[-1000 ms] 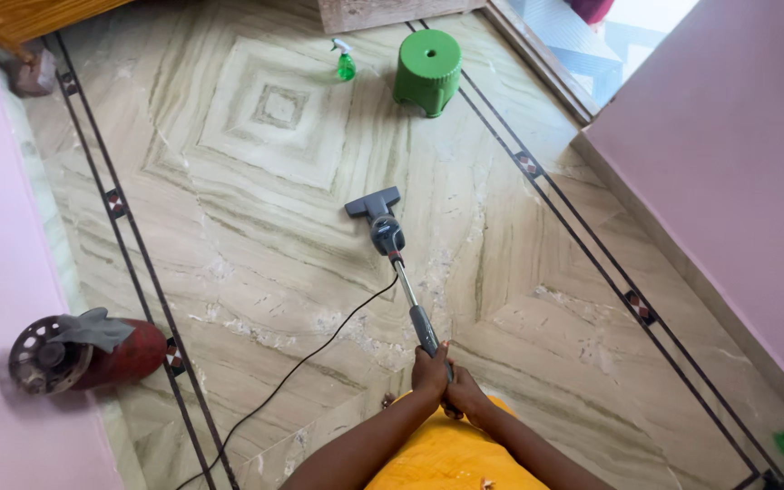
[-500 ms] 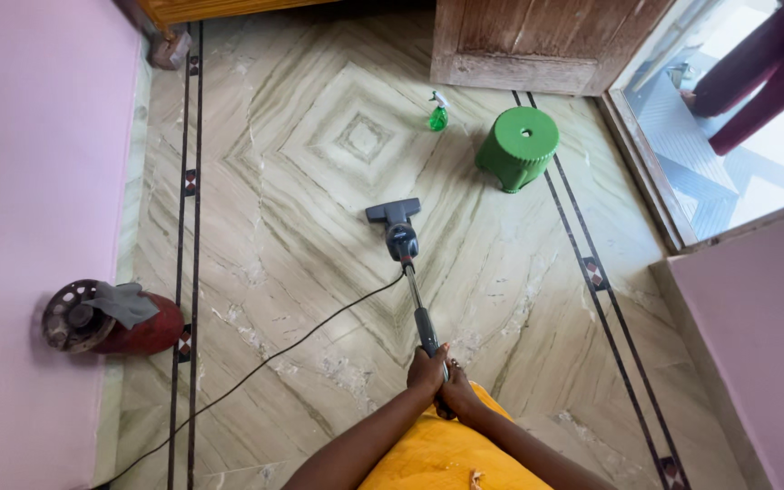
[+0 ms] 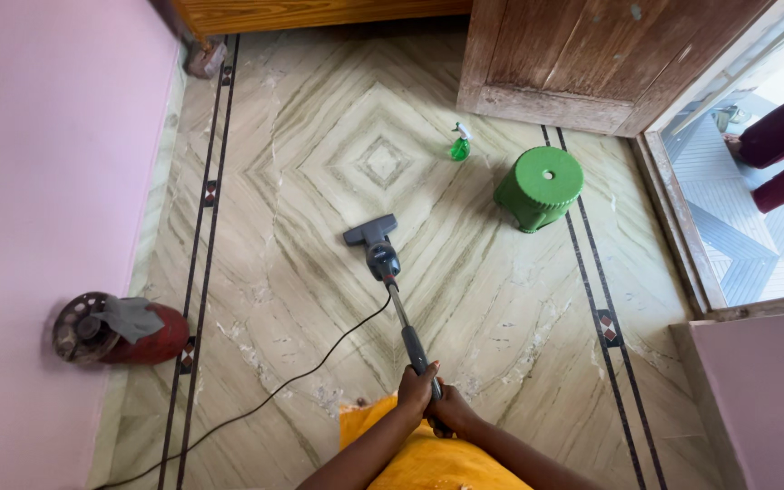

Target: The person vacuums a tiled floor in a bedroom using a corded stick vacuum. They move the vacuum head back and forth across the floor, navigating around a green stool and a gas cylinder near the wall.

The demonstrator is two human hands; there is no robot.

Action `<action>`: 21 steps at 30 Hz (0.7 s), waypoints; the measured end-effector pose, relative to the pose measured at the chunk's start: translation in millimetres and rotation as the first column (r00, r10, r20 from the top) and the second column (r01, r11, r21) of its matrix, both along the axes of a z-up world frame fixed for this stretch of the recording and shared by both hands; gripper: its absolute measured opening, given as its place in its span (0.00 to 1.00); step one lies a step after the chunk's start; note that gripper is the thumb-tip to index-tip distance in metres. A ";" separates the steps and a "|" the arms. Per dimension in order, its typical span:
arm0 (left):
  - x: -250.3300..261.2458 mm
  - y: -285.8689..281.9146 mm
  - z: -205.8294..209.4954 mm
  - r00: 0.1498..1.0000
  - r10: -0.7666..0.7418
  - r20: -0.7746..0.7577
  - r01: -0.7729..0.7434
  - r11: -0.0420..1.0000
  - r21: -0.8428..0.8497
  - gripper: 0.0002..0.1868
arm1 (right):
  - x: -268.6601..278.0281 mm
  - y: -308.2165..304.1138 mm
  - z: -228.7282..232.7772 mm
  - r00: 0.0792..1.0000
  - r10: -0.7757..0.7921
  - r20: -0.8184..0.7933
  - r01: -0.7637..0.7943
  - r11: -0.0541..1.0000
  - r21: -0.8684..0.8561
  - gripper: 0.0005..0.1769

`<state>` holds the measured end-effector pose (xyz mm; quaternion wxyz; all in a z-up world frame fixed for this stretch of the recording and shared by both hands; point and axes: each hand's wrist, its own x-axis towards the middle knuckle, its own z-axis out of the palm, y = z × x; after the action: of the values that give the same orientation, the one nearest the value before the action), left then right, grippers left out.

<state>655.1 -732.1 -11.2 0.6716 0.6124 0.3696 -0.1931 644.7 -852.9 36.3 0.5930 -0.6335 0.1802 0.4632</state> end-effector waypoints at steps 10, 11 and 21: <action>-2.7 8.5 53.3 0.981 0.114 -0.155 -0.171 0.885 -0.433 0.20 | 10.6 11.8 87.8 0.987 -0.118 -0.109 0.123 0.992 0.039 0.07; -10.4 8.7 61.9 0.980 0.099 -0.172 -0.168 0.879 -0.446 0.19 | 3.3 11.7 94.8 0.981 -0.132 -0.145 0.142 0.988 0.058 0.07; -1.2 29.4 23.6 0.988 0.085 -0.133 -0.129 0.919 -0.373 0.17 | 11.2 38.4 32.8 0.962 -0.161 -0.221 0.173 0.984 0.039 0.08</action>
<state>653.8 -702.7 12.4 0.7650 0.4374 0.3956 -0.2588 655.9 -814.5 69.1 0.6247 -0.5443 0.2833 0.4829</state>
